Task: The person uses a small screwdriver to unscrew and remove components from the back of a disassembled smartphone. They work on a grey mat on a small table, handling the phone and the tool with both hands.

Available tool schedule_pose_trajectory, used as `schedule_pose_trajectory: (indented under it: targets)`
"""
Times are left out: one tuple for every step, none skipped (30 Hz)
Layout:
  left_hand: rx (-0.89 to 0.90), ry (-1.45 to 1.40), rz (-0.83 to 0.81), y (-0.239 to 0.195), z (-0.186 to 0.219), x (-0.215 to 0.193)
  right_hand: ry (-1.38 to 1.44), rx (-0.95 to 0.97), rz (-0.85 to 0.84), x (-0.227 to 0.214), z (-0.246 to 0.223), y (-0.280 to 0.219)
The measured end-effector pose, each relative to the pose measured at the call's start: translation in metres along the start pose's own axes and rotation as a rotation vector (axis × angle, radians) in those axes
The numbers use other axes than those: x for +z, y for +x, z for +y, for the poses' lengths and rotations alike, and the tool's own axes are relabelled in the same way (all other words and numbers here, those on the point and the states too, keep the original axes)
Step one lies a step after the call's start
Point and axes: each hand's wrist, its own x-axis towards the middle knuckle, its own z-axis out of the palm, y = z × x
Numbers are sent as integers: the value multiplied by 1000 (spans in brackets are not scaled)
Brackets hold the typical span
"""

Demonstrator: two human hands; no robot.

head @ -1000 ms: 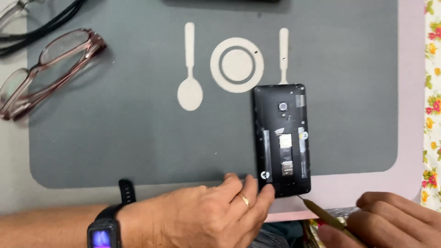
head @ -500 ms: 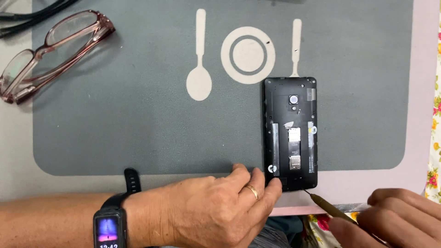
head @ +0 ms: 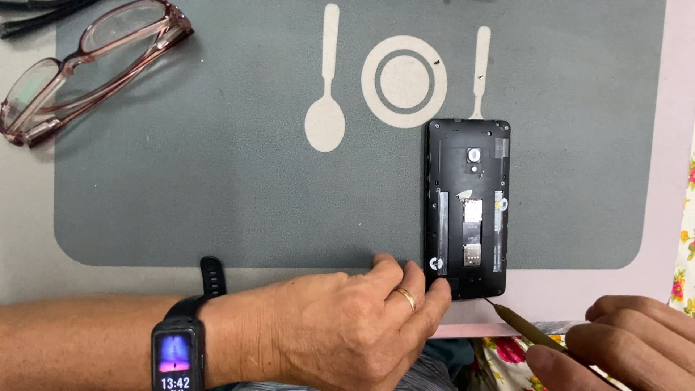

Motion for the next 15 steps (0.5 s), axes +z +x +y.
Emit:
schedule_pose_trajectory:
  targets:
    - [-5, -14, 15, 0, 1, 0, 2, 20, 88, 5, -4, 1]
    - [-11, -27, 31, 0, 1, 1, 2, 41, 176, 9, -8, 2]
    - [-12, -27, 31, 0, 1, 0, 2, 40, 175, 12, -5, -1]
    - [-17, -28, 35, 0, 1, 0, -3, 18, 198, 15, -3, -4]
    - [-21, -29, 40, 0, 1, 0, -8, -4, 220, 17, 0, -7]
    - [-23, -31, 40, 0, 2, 0, -7, -5, 218, 15, 2, -11]
    - [-19, -9, 34, 0, 2, 1, -22, -3, 153, 12, 4, -14]
    - [-14, 12, 28, 0, 3, 1, -36, 0, 86, 10, 5, -18]
    - [-16, 9, 29, 0, 3, 2, -35, 0, 84, 10, 3, -17]
    - [-21, -4, 36, 0, 3, 3, -23, 13, 90, 9, 0, -16]
    - [-26, -17, 44, 0, 4, 3, -11, 26, 96, 9, -2, -15]
    - [-26, -21, 44, 0, 3, 3, -10, 28, 94, 9, -3, -16]
    - [-18, -13, 44, 0, 3, 2, -6, 45, 98, 9, -4, -17]
    - [-10, -4, 43, 0, 2, 2, -2, 62, 104, 9, -5, -17]
    - [-10, -6, 43, 0, 2, 2, -1, 64, 102, 7, -9, -14]
